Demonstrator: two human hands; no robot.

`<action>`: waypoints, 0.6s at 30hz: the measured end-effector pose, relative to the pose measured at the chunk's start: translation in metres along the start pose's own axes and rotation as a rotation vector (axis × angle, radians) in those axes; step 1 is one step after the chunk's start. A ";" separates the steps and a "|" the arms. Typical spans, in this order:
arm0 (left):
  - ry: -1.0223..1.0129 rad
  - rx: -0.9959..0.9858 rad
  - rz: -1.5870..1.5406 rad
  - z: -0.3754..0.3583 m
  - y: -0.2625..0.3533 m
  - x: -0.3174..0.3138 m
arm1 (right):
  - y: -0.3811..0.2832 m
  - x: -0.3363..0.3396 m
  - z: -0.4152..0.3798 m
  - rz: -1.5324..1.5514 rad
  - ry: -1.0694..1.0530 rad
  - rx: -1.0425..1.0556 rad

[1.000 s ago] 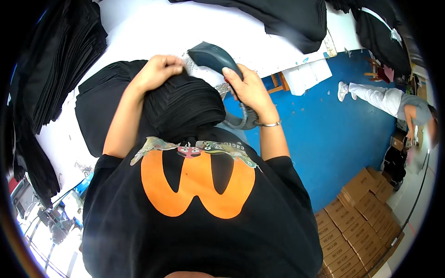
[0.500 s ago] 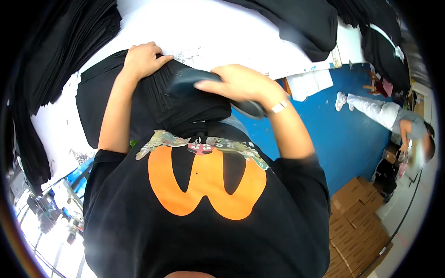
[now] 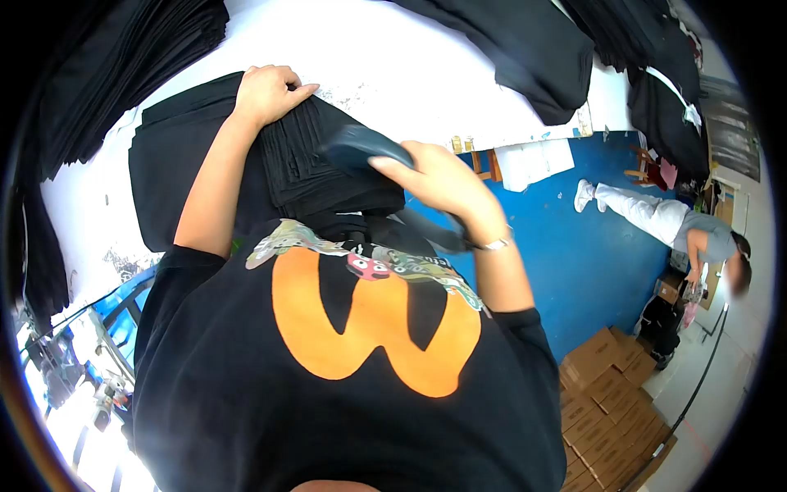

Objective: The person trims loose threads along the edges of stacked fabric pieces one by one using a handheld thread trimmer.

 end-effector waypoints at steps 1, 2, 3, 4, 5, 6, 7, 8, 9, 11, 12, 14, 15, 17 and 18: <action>-0.013 0.006 0.002 0.001 0.001 0.000 | -0.019 -0.008 0.012 -0.045 0.089 0.164; -0.009 -0.008 0.007 0.002 0.005 0.003 | -0.038 -0.016 0.020 0.006 0.084 0.177; -0.064 0.017 -0.009 0.001 0.006 0.003 | -0.047 -0.027 0.033 -0.082 0.082 0.252; -0.117 0.041 -0.019 0.001 0.005 0.004 | -0.047 -0.029 0.025 -0.101 0.068 0.307; -0.114 0.026 -0.002 0.000 0.002 0.003 | -0.049 -0.030 0.014 -0.119 0.057 0.364; 0.110 -0.032 -0.061 -0.006 -0.001 0.013 | -0.041 -0.028 -0.001 -0.080 0.023 0.391; 0.331 -0.093 -0.128 -0.015 -0.003 0.028 | -0.026 -0.025 -0.017 -0.029 0.022 0.427; 0.434 -0.037 -0.262 -0.029 -0.007 0.051 | -0.009 -0.020 -0.036 0.122 0.077 0.439; 0.466 0.124 -0.315 -0.047 -0.015 0.070 | 0.016 -0.013 -0.056 0.155 0.152 0.327; 0.256 0.373 -0.582 -0.087 -0.035 0.078 | 0.079 -0.014 -0.092 0.525 0.304 0.064; -0.076 0.437 -0.786 -0.107 -0.039 0.057 | 0.094 -0.010 -0.111 0.600 0.431 0.058; -0.426 0.545 -0.952 -0.150 -0.026 0.009 | 0.124 -0.007 -0.140 0.688 0.645 0.032; -0.598 0.510 -1.077 -0.163 -0.013 -0.024 | 0.141 -0.011 -0.150 0.713 0.742 0.002; -0.747 0.477 -1.536 -0.173 0.041 -0.038 | 0.144 -0.013 -0.164 0.658 0.865 -0.078; -0.572 0.525 -1.751 -0.160 0.054 -0.047 | 0.150 -0.017 -0.168 0.644 0.882 -0.085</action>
Point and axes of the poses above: each hand's wrist, its own z-axis towards the middle knuckle, its own x-axis out of the back of the hand, y = z × x, the point moved 8 cm from there along z, towards the middle knuckle, and after that the axes turned 4 degrees about -y, right-handed, at the moved point
